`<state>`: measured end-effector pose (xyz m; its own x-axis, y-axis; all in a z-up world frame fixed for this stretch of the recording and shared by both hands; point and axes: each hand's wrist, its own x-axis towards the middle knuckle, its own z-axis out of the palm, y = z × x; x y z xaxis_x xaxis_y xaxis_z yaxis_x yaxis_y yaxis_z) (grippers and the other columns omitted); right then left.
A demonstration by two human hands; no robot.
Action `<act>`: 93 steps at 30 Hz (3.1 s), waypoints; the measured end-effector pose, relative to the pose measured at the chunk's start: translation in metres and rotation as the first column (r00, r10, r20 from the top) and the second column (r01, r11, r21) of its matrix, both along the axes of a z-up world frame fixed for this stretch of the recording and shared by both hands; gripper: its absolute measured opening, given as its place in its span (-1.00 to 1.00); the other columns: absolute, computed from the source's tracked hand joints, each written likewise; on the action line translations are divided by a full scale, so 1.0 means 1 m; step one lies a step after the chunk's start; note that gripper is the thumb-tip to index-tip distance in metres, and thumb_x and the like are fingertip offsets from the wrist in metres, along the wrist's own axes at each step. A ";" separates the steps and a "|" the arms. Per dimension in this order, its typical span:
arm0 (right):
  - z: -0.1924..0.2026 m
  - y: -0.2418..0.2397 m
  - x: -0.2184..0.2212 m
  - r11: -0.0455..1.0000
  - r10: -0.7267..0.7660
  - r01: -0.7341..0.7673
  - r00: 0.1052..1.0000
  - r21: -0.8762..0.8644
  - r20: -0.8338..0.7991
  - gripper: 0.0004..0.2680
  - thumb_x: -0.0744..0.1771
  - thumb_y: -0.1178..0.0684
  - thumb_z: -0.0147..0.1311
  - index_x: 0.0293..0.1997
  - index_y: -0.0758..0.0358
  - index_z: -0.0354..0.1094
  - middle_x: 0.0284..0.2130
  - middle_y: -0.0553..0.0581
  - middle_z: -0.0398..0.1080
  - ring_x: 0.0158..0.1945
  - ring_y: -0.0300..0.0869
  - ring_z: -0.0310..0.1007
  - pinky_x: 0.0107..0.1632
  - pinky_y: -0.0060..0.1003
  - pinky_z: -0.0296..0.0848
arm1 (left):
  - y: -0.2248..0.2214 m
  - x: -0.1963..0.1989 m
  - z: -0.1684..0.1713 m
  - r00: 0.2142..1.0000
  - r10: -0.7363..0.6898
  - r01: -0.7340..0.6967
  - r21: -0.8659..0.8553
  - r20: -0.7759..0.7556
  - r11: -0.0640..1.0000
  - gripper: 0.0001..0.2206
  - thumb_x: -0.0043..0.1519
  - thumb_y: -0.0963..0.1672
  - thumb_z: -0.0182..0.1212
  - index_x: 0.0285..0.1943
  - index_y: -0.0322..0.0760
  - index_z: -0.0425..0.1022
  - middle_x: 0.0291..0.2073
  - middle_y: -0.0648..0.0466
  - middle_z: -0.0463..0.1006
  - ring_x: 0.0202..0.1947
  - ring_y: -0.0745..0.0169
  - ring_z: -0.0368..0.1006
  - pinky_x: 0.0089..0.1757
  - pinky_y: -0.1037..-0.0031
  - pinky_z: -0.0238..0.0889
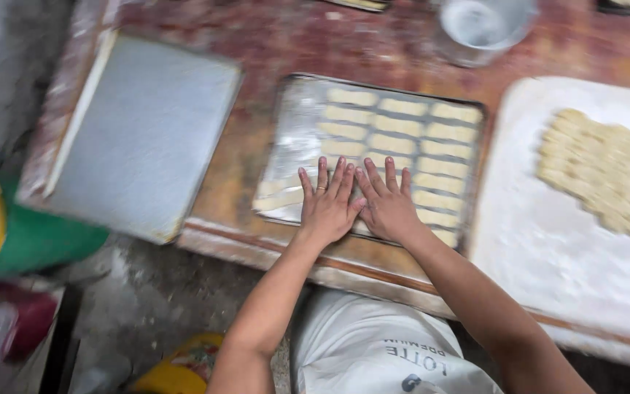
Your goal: The person is picking up small pieces of dough from a large prepared sheet and arranging them in neat rows on a metal baking tray.
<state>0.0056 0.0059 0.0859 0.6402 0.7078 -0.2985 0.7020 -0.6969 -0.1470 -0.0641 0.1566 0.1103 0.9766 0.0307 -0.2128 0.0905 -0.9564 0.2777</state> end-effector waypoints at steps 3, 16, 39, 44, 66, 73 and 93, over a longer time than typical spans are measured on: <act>-0.024 -0.104 0.017 0.965 -0.198 0.175 0.974 0.194 0.111 -0.50 0.33 -0.22 -0.11 0.43 0.10 0.05 0.43 0.21 -0.06 0.45 0.37 -0.20 0.34 0.32 -0.04 | -0.088 0.045 -0.035 0.951 -0.084 0.110 -0.072 0.297 0.991 -0.47 0.36 0.02 -0.14 0.46 -0.29 0.15 0.41 -0.20 0.15 0.43 -0.38 -0.08 0.27 -0.31 -0.39; -0.090 -0.460 0.075 0.765 -0.643 0.503 0.578 0.402 0.502 -0.84 0.25 -0.05 0.15 -0.13 -0.10 0.48 -0.19 -0.10 0.41 -0.03 -0.04 0.36 -0.15 -0.17 0.33 | -0.435 0.179 -0.126 0.674 -0.404 0.581 -0.107 0.618 0.807 -0.79 0.21 -0.04 0.07 0.00 0.05 0.49 -0.18 0.17 0.47 -0.10 0.07 0.42 -0.14 0.27 0.27; -0.002 -0.211 0.086 0.584 -0.350 0.620 0.774 0.524 -0.527 -0.70 0.29 0.07 0.24 0.14 0.04 0.38 -0.19 0.29 0.51 -0.10 0.10 0.53 0.00 -0.14 0.48 | -0.188 0.099 -0.056 0.933 0.352 -0.179 -0.949 -0.080 0.259 -0.66 0.13 -0.19 0.33 0.12 -0.11 0.53 -0.25 -0.06 0.62 -0.40 0.26 0.56 -0.28 0.47 0.47; 0.001 -0.014 0.066 0.695 -0.111 0.446 0.842 0.564 -0.528 -0.79 0.30 0.11 0.21 0.03 0.11 0.45 -0.24 0.27 0.53 -0.14 0.11 0.54 -0.04 -0.10 0.47 | -0.016 0.033 -0.060 0.803 0.547 -0.126 -0.828 0.239 0.546 -0.78 0.15 -0.16 0.32 -0.01 -0.12 0.62 -0.27 -0.10 0.61 -0.18 -0.13 0.55 -0.14 0.23 0.40; -0.001 0.159 0.003 0.919 0.311 -0.301 0.950 -0.255 0.000 -0.47 0.39 -0.36 -0.62 0.51 0.07 -0.20 0.50 0.05 -0.28 0.49 0.32 -0.52 0.37 0.40 -0.54 | 0.143 -0.027 -0.006 0.976 0.098 -0.110 -0.051 -0.194 0.993 -0.31 0.34 0.20 -0.42 0.55 -0.21 -0.07 0.53 0.02 -0.12 0.48 -0.41 -0.40 0.25 -0.38 -0.65; -0.004 0.149 0.009 0.906 0.319 -0.294 0.947 -0.304 0.036 -0.43 0.38 -0.43 -0.66 0.53 0.06 -0.29 0.50 0.08 -0.29 0.50 0.31 -0.51 0.36 0.41 -0.58 | 0.137 -0.030 -0.003 0.951 0.156 -0.160 0.009 -0.266 0.987 -0.31 0.32 0.22 -0.49 0.56 -0.10 -0.09 0.54 0.13 -0.18 0.48 -0.39 -0.46 0.24 -0.40 -0.72; -0.095 -0.427 0.038 0.747 -0.643 0.491 0.704 0.448 0.302 -0.92 0.28 -0.08 0.14 -0.21 -0.15 0.45 -0.23 -0.14 0.42 -0.08 -0.06 0.41 -0.10 -0.10 0.38 | -0.355 0.140 -0.087 0.718 -0.341 0.549 -0.191 0.607 0.814 -0.72 0.05 -0.12 0.21 -0.03 -0.06 0.49 -0.14 0.12 0.42 -0.03 0.05 0.41 -0.07 0.24 0.27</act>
<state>0.0438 -0.4207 -0.0086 0.9512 0.1671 0.2594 0.2275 -0.9477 -0.2237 0.0757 -0.1981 0.0231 0.8092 -0.4084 0.4224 -0.5786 -0.6789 0.4520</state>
